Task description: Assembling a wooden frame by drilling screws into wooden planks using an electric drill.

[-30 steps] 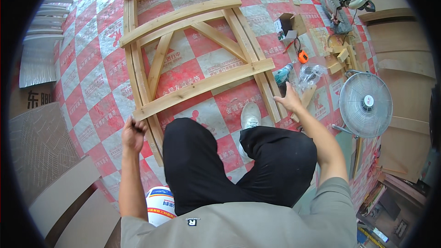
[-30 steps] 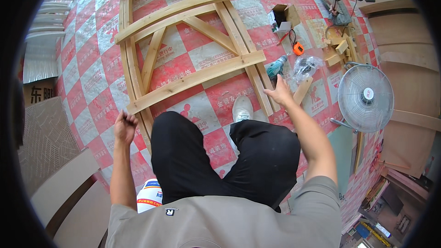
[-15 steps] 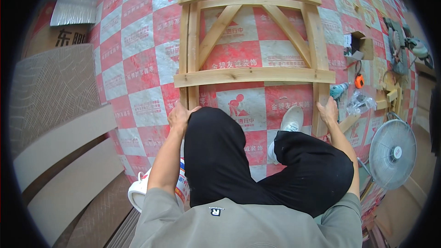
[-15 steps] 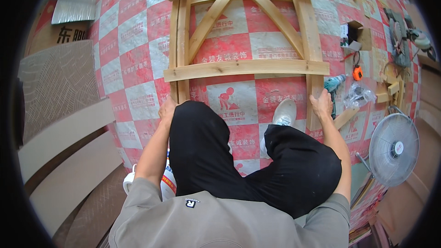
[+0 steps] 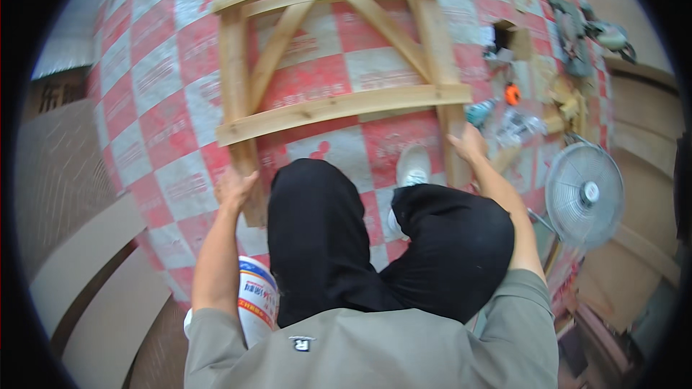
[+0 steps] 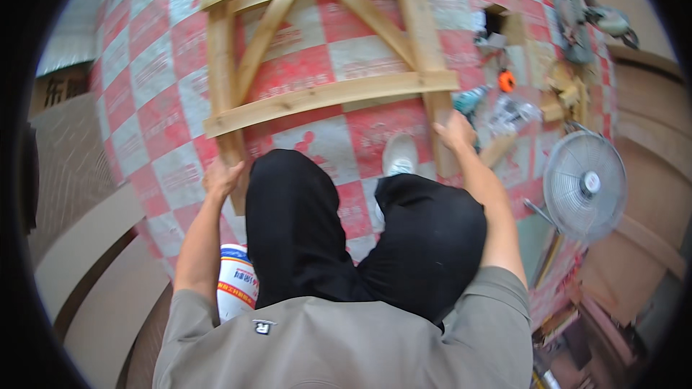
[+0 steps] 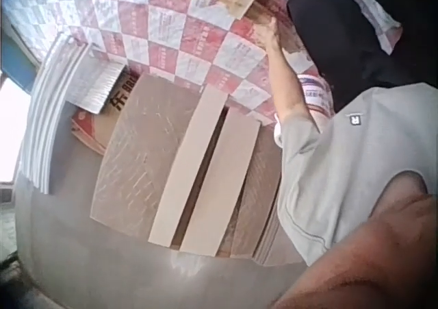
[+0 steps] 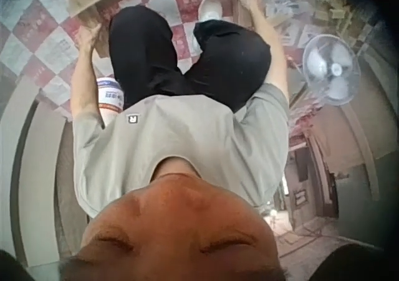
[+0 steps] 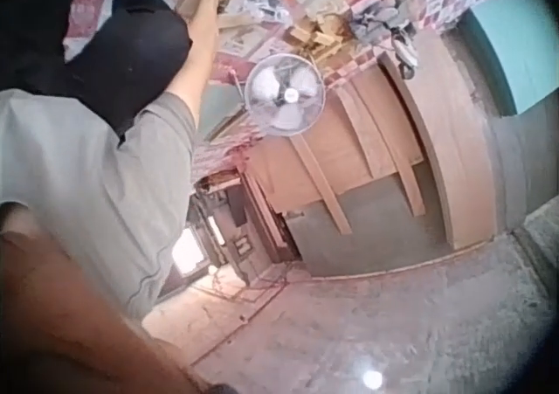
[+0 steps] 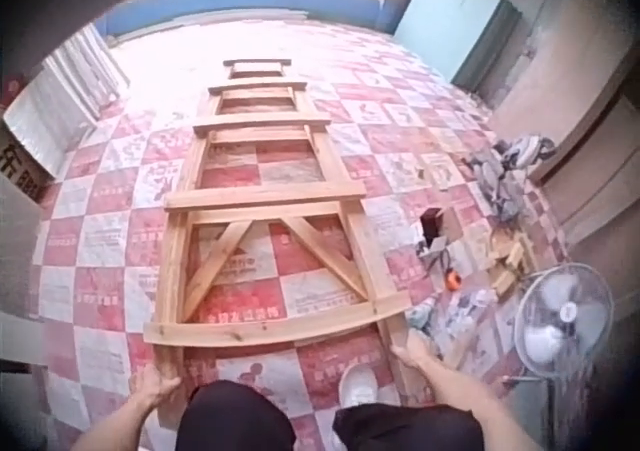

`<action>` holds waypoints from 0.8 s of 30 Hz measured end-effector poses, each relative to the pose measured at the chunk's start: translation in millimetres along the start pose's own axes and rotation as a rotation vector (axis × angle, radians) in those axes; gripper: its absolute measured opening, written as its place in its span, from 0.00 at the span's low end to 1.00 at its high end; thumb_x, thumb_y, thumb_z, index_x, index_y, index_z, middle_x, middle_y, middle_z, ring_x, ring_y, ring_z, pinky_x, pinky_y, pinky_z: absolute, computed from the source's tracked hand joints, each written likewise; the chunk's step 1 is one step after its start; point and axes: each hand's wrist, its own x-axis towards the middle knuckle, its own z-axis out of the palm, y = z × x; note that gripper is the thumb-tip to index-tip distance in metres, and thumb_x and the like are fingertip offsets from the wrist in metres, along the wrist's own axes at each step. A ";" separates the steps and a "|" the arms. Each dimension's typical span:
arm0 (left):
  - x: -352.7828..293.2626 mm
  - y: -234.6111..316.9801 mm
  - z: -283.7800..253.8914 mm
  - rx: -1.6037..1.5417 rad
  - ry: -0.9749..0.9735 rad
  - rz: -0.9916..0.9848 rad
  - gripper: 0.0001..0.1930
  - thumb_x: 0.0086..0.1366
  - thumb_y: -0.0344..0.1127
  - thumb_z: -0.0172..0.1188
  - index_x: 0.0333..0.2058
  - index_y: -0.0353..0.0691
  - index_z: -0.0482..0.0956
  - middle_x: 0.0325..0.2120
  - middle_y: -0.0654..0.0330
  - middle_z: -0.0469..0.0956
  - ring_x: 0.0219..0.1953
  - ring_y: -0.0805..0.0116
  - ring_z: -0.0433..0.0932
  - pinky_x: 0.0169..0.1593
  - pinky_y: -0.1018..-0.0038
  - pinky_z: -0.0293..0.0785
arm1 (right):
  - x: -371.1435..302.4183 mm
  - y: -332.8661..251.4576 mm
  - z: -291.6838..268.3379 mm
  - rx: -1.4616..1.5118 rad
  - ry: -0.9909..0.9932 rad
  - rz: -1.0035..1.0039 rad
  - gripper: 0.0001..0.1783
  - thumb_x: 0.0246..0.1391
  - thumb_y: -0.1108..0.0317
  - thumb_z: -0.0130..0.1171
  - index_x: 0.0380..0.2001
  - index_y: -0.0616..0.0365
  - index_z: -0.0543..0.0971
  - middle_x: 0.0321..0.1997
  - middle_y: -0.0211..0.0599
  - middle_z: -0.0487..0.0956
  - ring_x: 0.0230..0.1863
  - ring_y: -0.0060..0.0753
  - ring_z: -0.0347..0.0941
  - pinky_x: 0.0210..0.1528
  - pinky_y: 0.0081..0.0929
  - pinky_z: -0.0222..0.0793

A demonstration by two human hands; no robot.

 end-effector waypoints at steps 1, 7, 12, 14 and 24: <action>-1.3 6.2 0.9 0.016 -0.005 -0.014 0.34 0.52 0.60 0.67 0.46 0.35 0.80 0.42 0.41 0.82 0.48 0.44 0.81 0.51 0.53 0.76 | 4.9 4.2 -0.8 -0.012 -0.044 0.033 0.37 0.50 0.44 0.66 0.55 0.61 0.73 0.57 0.53 0.78 0.59 0.53 0.74 0.58 0.50 0.70; 1.3 28.9 3.0 0.048 -0.048 -0.034 0.36 0.54 0.59 0.66 0.49 0.30 0.77 0.46 0.37 0.80 0.52 0.40 0.78 0.55 0.54 0.73 | -0.9 4.9 -23.7 -0.084 0.040 0.039 0.35 0.49 0.45 0.67 0.50 0.63 0.77 0.52 0.53 0.80 0.56 0.53 0.77 0.57 0.46 0.72; 3.3 28.3 6.5 0.071 -0.101 -0.087 0.36 0.54 0.58 0.66 0.49 0.30 0.76 0.46 0.38 0.80 0.52 0.39 0.78 0.55 0.53 0.73 | 4.7 11.5 -31.0 -0.102 -0.101 -0.050 0.40 0.47 0.43 0.68 0.52 0.66 0.73 0.51 0.58 0.80 0.54 0.57 0.77 0.56 0.48 0.71; 6.1 29.1 8.0 0.078 -0.128 -0.112 0.36 0.54 0.58 0.66 0.50 0.30 0.75 0.47 0.38 0.79 0.53 0.40 0.78 0.55 0.53 0.73 | 10.1 12.1 -25.4 -0.090 -0.139 -0.105 0.42 0.48 0.42 0.67 0.52 0.70 0.70 0.50 0.62 0.79 0.53 0.61 0.76 0.56 0.50 0.71; 24.6 26.4 15.0 0.120 -0.245 -0.205 0.37 0.58 0.58 0.66 0.52 0.28 0.73 0.48 0.35 0.78 0.54 0.40 0.77 0.57 0.57 0.73 | 16.0 4.8 -36.5 -0.106 -0.156 -0.099 0.37 0.49 0.46 0.69 0.48 0.67 0.69 0.46 0.58 0.81 0.49 0.57 0.79 0.52 0.48 0.74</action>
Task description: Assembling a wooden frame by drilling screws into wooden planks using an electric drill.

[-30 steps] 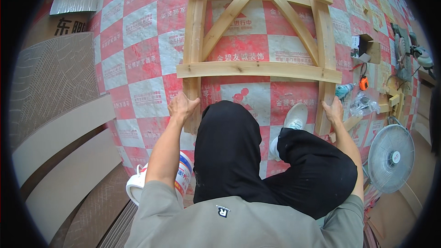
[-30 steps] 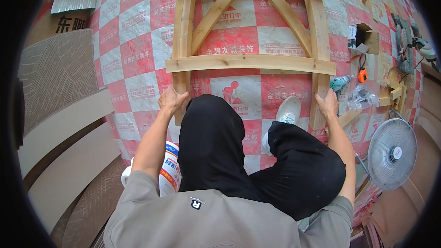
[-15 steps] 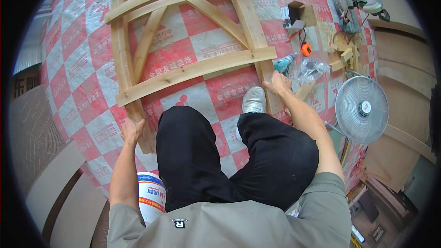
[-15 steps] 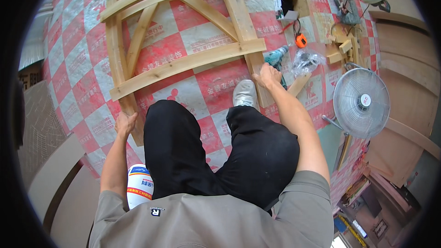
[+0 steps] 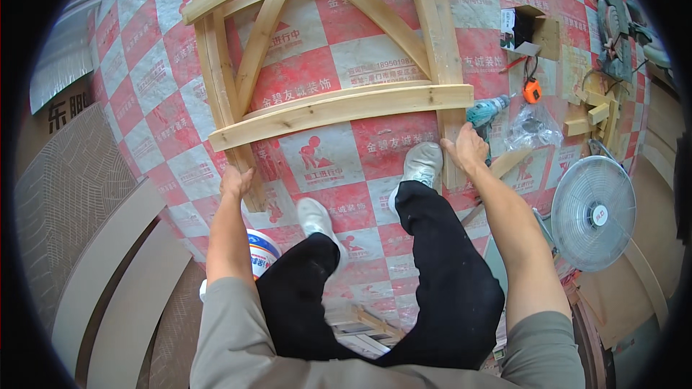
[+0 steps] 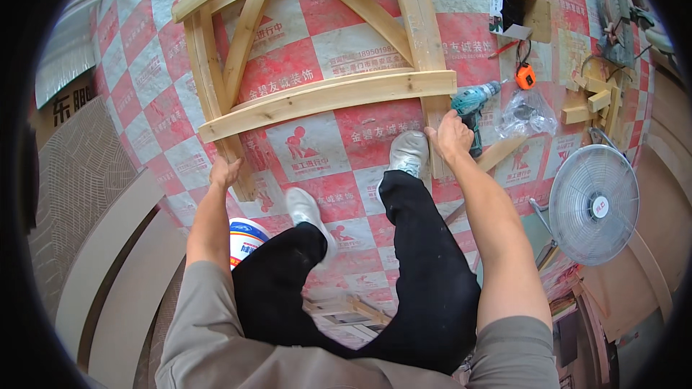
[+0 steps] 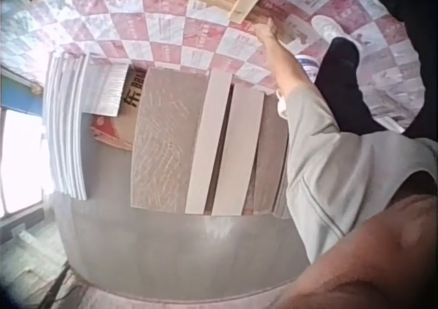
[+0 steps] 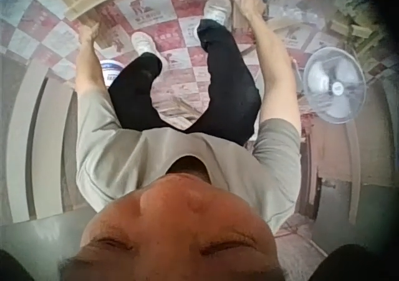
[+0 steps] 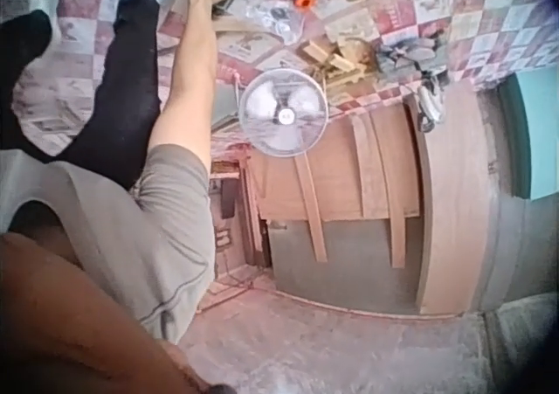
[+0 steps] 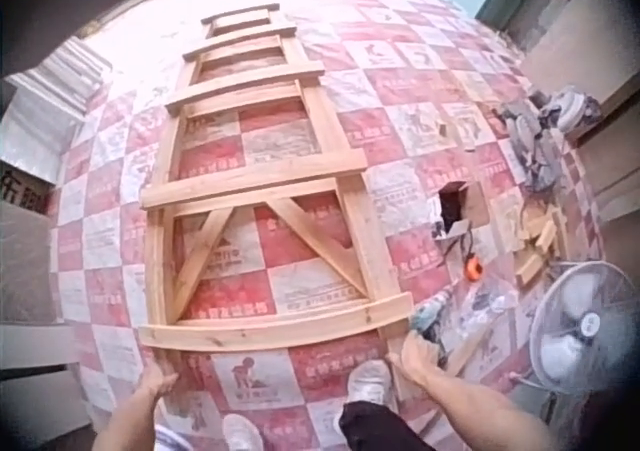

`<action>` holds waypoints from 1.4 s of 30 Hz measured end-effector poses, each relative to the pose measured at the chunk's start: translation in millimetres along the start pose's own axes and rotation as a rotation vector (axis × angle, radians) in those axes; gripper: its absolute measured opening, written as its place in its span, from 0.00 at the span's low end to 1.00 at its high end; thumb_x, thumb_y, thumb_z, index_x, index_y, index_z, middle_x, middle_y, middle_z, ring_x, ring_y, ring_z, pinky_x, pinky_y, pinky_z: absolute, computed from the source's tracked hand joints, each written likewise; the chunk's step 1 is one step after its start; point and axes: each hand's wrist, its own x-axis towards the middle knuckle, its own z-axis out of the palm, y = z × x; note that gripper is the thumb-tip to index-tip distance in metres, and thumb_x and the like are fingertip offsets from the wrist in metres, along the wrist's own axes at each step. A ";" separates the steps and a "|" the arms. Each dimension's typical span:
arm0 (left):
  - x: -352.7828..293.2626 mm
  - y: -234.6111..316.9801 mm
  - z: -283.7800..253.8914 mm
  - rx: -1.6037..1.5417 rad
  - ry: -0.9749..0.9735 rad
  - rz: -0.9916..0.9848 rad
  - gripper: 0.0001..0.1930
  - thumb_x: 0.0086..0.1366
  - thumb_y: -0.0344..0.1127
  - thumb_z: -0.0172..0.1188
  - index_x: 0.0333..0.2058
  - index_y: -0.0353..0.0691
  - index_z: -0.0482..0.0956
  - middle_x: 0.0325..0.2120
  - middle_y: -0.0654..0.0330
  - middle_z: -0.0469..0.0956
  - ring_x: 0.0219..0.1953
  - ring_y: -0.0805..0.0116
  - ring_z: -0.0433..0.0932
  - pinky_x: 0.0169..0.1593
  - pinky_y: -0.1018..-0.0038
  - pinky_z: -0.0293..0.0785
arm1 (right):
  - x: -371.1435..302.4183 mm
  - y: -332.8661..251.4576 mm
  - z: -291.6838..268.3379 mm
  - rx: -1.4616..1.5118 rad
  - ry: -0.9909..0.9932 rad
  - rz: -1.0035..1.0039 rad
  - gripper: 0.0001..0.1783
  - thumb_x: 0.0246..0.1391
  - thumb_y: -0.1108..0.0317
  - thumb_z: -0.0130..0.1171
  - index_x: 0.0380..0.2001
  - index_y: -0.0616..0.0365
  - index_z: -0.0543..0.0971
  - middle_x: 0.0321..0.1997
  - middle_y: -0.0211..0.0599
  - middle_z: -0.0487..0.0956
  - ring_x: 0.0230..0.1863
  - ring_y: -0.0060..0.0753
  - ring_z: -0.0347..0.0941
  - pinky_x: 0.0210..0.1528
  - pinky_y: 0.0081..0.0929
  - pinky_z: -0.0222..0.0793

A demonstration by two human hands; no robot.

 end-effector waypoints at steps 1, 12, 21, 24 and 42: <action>-1.9 -3.6 -0.1 0.001 0.009 0.008 0.37 0.58 0.58 0.65 0.52 0.28 0.73 0.48 0.35 0.78 0.54 0.40 0.77 0.57 0.56 0.73 | 0.6 -2.2 0.9 -0.002 -0.010 0.002 0.37 0.49 0.46 0.69 0.48 0.67 0.69 0.46 0.58 0.81 0.49 0.57 0.79 0.52 0.48 0.74; -14.8 4.1 -6.8 -0.040 0.033 0.080 0.38 0.58 0.56 0.65 0.54 0.28 0.68 0.49 0.33 0.77 0.54 0.36 0.75 0.56 0.54 0.71 | 1.3 0.6 -1.4 0.005 -0.038 0.047 0.40 0.49 0.43 0.67 0.49 0.69 0.69 0.48 0.63 0.79 0.50 0.62 0.77 0.53 0.51 0.71; -30.1 15.6 -11.6 -1.134 -0.035 0.069 0.18 0.67 0.56 0.59 0.31 0.48 0.72 0.16 0.68 0.68 0.19 0.73 0.68 0.24 0.72 0.63 | 2.3 25.2 45.1 0.511 0.274 0.167 0.38 0.52 0.48 0.64 0.57 0.63 0.66 0.54 0.55 0.74 0.57 0.58 0.71 0.57 0.52 0.67; -63.1 76.3 -10.8 -1.585 -0.419 -0.099 0.22 0.71 0.57 0.54 0.23 0.55 0.61 0.13 0.74 0.49 0.15 0.80 0.49 0.20 0.76 0.46 | 22.2 91.1 74.8 0.353 0.524 0.318 0.41 0.48 0.52 0.65 0.61 0.61 0.65 0.57 0.55 0.74 0.62 0.57 0.68 0.63 0.49 0.63; 37.2 -0.4 -36.3 -1.771 -0.231 -0.222 0.20 0.72 0.60 0.48 0.32 0.51 0.63 0.16 0.72 0.48 0.17 0.76 0.49 0.22 0.75 0.51 | 47.8 132.2 50.6 0.783 0.432 0.028 0.18 0.51 0.62 0.72 0.39 0.59 0.76 0.36 0.33 0.78 0.38 0.25 0.74 0.40 0.28 0.69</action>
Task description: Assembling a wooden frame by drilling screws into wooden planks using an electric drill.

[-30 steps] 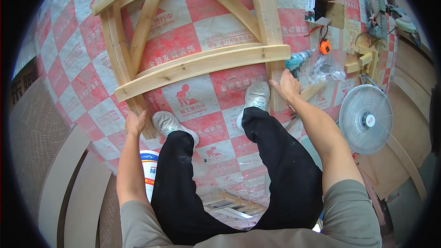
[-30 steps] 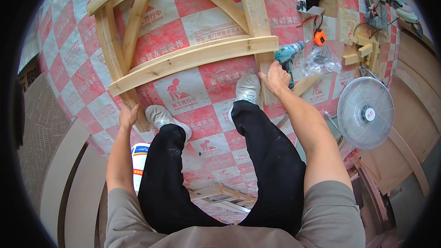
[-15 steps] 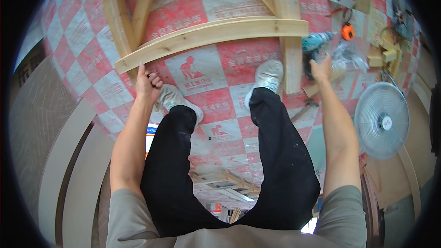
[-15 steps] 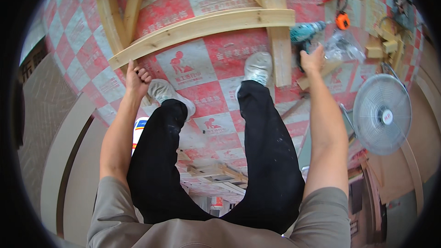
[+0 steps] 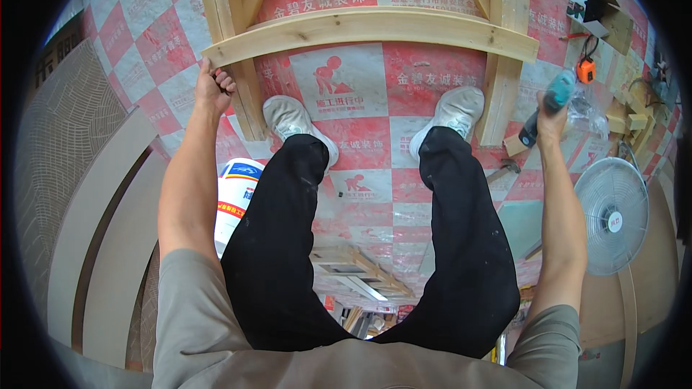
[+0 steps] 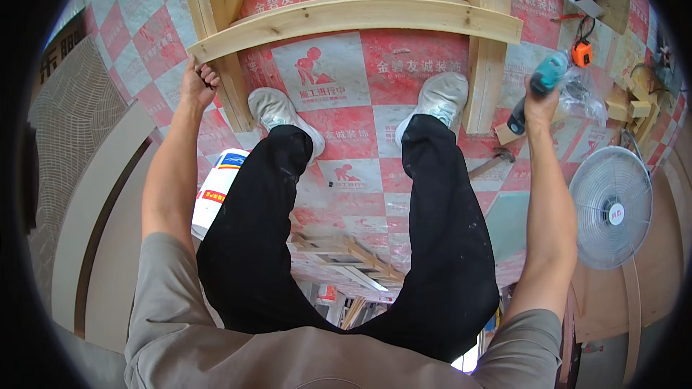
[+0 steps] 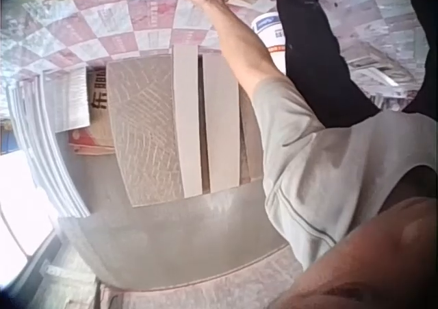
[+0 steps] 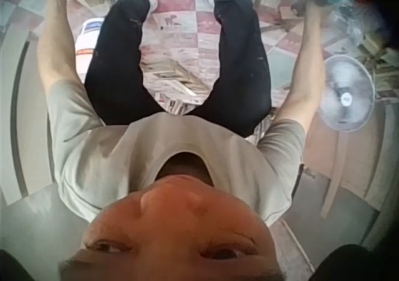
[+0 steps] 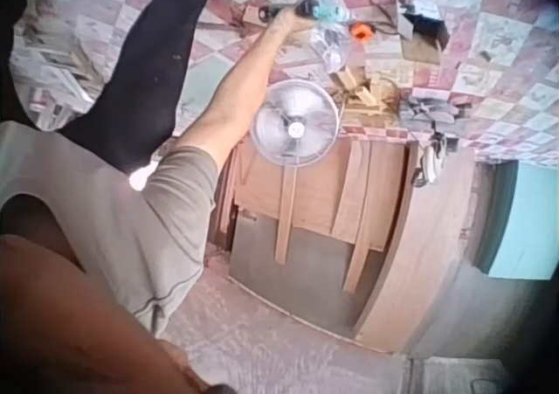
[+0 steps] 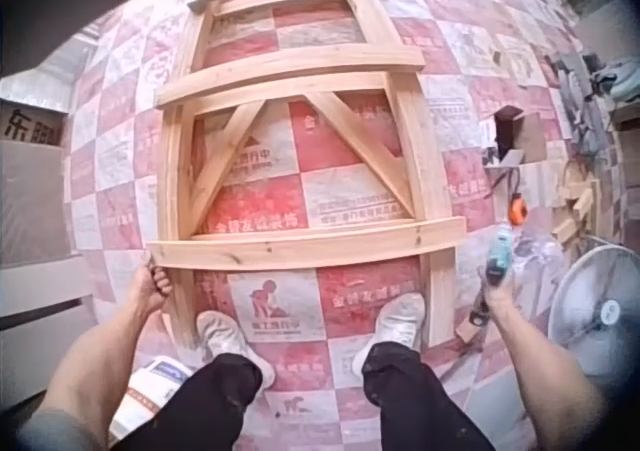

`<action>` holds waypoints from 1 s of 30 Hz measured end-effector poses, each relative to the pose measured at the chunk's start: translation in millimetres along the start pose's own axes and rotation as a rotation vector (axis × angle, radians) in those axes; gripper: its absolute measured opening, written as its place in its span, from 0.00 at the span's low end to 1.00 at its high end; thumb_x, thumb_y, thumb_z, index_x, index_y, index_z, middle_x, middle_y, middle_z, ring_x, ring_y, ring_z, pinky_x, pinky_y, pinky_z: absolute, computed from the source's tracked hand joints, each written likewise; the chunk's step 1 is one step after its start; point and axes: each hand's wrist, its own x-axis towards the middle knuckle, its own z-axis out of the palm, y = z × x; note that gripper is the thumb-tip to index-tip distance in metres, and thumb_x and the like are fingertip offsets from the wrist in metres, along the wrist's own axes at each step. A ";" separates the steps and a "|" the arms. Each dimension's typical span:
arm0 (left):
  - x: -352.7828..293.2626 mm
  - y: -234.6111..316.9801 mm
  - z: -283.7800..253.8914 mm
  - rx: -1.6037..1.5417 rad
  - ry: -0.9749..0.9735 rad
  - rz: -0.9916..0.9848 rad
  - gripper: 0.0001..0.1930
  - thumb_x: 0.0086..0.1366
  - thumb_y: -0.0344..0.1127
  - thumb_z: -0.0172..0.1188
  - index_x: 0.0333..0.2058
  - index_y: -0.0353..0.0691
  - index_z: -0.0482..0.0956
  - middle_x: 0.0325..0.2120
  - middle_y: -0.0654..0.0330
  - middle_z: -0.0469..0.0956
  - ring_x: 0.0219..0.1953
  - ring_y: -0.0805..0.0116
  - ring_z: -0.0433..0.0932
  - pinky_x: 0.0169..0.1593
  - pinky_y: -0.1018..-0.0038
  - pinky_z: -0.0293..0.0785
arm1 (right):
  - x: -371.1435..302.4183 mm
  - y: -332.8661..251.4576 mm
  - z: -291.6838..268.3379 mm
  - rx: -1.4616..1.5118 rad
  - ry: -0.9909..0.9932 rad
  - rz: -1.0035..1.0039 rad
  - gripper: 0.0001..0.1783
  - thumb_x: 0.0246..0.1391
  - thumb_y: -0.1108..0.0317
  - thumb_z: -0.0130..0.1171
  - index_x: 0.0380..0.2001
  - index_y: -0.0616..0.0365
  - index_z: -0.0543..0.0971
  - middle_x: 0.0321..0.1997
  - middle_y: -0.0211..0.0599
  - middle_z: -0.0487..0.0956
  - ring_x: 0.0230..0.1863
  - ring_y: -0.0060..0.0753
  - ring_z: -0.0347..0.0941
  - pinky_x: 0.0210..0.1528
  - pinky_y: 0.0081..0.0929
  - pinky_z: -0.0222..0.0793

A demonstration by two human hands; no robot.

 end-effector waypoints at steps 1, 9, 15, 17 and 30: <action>2.3 0.9 -3.9 -0.024 -0.054 -0.069 0.21 0.72 0.61 0.48 0.30 0.51 0.62 0.15 0.72 0.48 0.17 0.76 0.48 0.22 0.75 0.51 | -1.1 -9.4 -4.9 0.141 -0.053 0.123 0.15 0.53 0.64 0.70 0.37 0.57 0.76 0.34 0.30 0.77 0.36 0.22 0.73 0.38 0.26 0.67; 11.4 -15.7 2.1 -0.142 -0.108 -0.003 0.23 0.72 0.55 0.53 0.23 0.50 0.60 0.15 0.72 0.47 0.17 0.76 0.47 0.23 0.75 0.51 | 64.1 -87.5 7.2 0.542 -0.244 0.178 0.21 0.50 0.63 0.74 0.43 0.55 0.75 0.39 0.29 0.76 0.41 0.29 0.74 0.48 0.30 0.68; 2.1 -7.5 -12.1 -0.080 -0.128 0.067 0.23 0.72 0.56 0.53 0.24 0.49 0.61 0.14 0.72 0.49 0.17 0.76 0.50 0.24 0.77 0.53 | 54.8 -124.6 25.7 0.406 -0.419 0.139 0.17 0.51 0.65 0.72 0.41 0.53 0.78 0.37 0.24 0.74 0.40 0.22 0.70 0.45 0.26 0.66; 4.2 -9.7 -9.5 -0.068 -0.113 0.116 0.23 0.72 0.56 0.53 0.24 0.49 0.61 0.14 0.72 0.49 0.17 0.76 0.50 0.23 0.77 0.52 | 59.2 -124.0 22.7 0.375 -0.444 0.121 0.18 0.51 0.63 0.72 0.42 0.54 0.77 0.37 0.25 0.74 0.40 0.22 0.70 0.47 0.26 0.67; -0.2 -18.4 0.3 -0.025 -0.058 0.178 0.22 0.70 0.58 0.55 0.26 0.50 0.61 0.15 0.73 0.49 0.16 0.77 0.50 0.22 0.77 0.51 | 60.1 -122.3 18.8 0.296 -0.484 0.124 0.20 0.51 0.62 0.72 0.44 0.54 0.76 0.38 0.26 0.72 0.40 0.23 0.69 0.48 0.26 0.66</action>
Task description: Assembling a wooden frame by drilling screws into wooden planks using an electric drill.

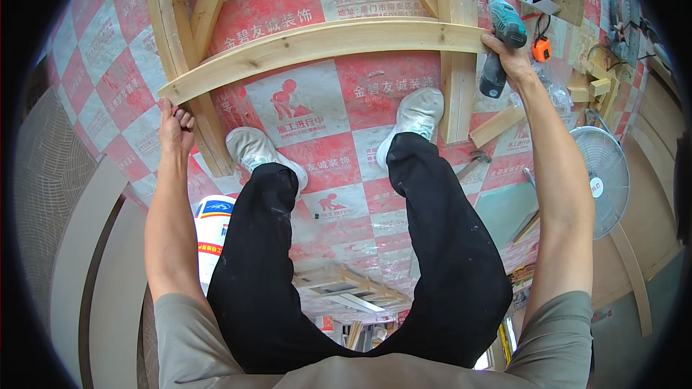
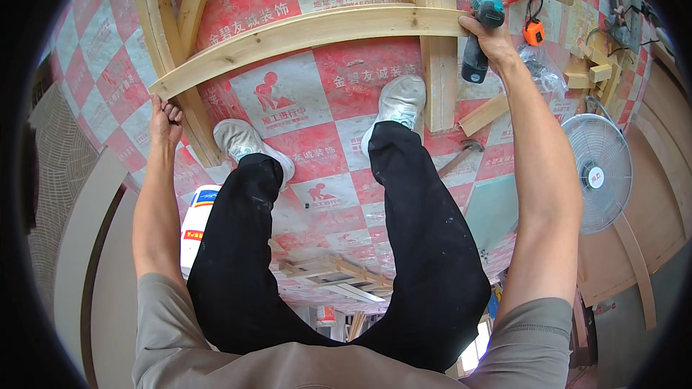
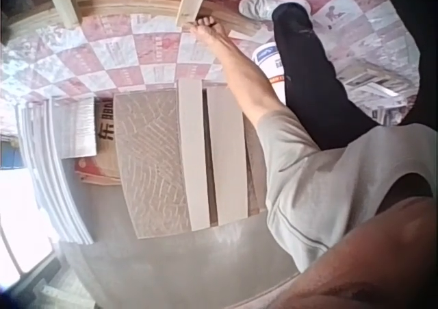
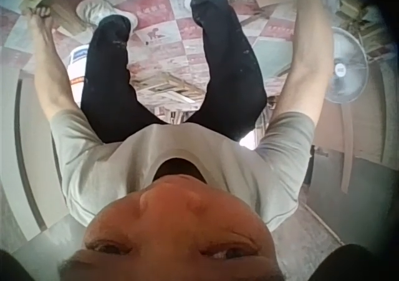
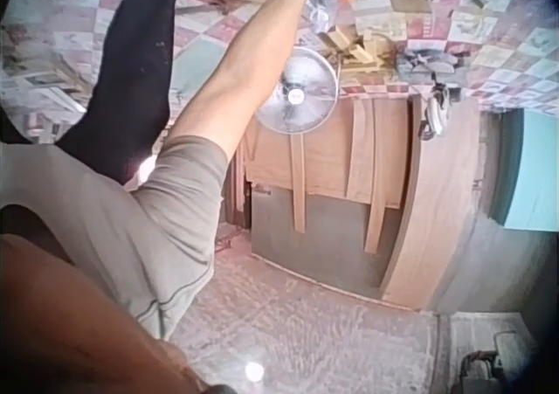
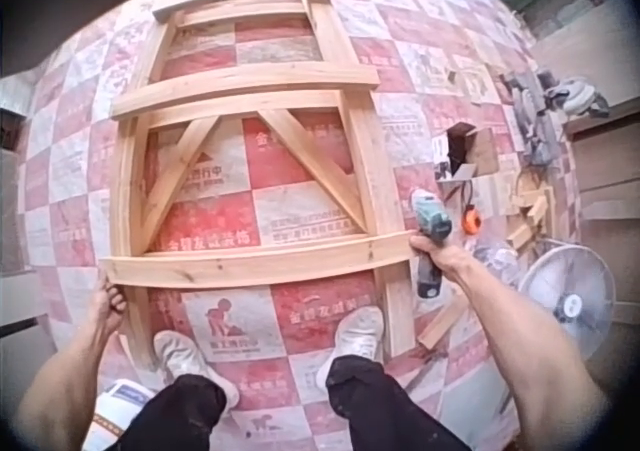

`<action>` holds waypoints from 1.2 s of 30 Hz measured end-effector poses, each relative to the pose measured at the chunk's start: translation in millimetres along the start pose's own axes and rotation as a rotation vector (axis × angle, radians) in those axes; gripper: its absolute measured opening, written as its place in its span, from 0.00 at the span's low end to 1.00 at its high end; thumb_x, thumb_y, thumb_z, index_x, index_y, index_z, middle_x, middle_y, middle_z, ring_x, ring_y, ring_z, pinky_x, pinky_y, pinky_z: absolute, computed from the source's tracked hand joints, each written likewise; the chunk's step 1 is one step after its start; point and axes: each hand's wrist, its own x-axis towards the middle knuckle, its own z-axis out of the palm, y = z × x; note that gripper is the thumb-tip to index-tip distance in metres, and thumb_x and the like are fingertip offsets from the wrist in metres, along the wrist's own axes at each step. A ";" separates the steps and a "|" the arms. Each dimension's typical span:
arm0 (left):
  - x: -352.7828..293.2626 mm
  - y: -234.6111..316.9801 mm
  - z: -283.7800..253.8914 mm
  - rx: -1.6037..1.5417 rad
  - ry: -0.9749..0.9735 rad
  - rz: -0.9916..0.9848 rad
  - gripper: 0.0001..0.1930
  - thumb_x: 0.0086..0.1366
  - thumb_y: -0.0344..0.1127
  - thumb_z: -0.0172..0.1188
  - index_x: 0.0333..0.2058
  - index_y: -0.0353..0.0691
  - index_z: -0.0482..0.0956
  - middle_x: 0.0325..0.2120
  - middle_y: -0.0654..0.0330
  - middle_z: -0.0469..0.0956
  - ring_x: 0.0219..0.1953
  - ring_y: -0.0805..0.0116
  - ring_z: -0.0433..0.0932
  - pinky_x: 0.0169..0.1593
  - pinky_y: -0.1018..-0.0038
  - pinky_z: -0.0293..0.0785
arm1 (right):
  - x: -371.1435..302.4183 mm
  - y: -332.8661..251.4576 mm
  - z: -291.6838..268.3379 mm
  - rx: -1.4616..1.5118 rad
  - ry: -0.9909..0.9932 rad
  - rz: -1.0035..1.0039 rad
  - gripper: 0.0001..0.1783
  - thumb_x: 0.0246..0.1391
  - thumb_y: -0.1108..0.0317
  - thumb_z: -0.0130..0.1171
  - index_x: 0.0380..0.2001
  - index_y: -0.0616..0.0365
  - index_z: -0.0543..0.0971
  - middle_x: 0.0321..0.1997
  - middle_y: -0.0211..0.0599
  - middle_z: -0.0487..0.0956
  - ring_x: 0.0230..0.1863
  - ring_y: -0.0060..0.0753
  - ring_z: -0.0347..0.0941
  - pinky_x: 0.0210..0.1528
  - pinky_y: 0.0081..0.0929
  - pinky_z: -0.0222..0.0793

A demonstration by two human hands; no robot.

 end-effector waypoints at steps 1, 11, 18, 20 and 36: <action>-1.1 2.7 0.9 0.006 -0.008 0.015 0.22 0.70 0.58 0.55 0.27 0.51 0.61 0.15 0.73 0.49 0.16 0.78 0.50 0.22 0.78 0.51 | 0.0 -2.9 1.0 0.007 0.000 -0.008 0.20 0.51 0.62 0.72 0.44 0.54 0.76 0.38 0.26 0.72 0.40 0.23 0.69 0.48 0.26 0.66; 1.3 3.2 -4.0 -0.012 -0.044 0.014 0.22 0.70 0.58 0.55 0.26 0.50 0.61 0.15 0.73 0.49 0.17 0.78 0.51 0.22 0.78 0.52 | 0.5 -2.4 3.4 0.024 0.019 -0.036 0.20 0.51 0.62 0.72 0.44 0.55 0.76 0.36 0.26 0.72 0.39 0.23 0.69 0.46 0.26 0.66; 5.1 -1.4 -6.8 -0.015 -0.090 0.010 0.22 0.70 0.59 0.53 0.26 0.50 0.61 0.15 0.73 0.49 0.17 0.78 0.52 0.22 0.78 0.54 | 3.2 -0.3 -2.3 -0.013 0.011 -0.001 0.22 0.51 0.61 0.72 0.46 0.57 0.76 0.38 0.26 0.73 0.40 0.23 0.69 0.47 0.27 0.66; 4.0 -1.2 -6.7 -0.024 -0.081 0.008 0.22 0.70 0.59 0.53 0.26 0.50 0.61 0.15 0.73 0.49 0.17 0.78 0.51 0.22 0.78 0.54 | -6.7 -4.6 3.2 -0.009 0.035 0.008 0.23 0.51 0.60 0.72 0.47 0.56 0.76 0.39 0.27 0.73 0.42 0.24 0.69 0.49 0.28 0.65; -6.3 51.7 -2.5 0.314 -0.206 -0.144 0.10 0.76 0.46 0.50 0.34 0.53 0.65 0.17 0.75 0.50 0.17 0.82 0.50 0.21 0.81 0.50 | 8.3 9.3 -11.9 -0.017 0.005 -0.028 0.22 0.53 0.60 0.71 0.48 0.56 0.77 0.41 0.27 0.75 0.43 0.23 0.70 0.51 0.26 0.65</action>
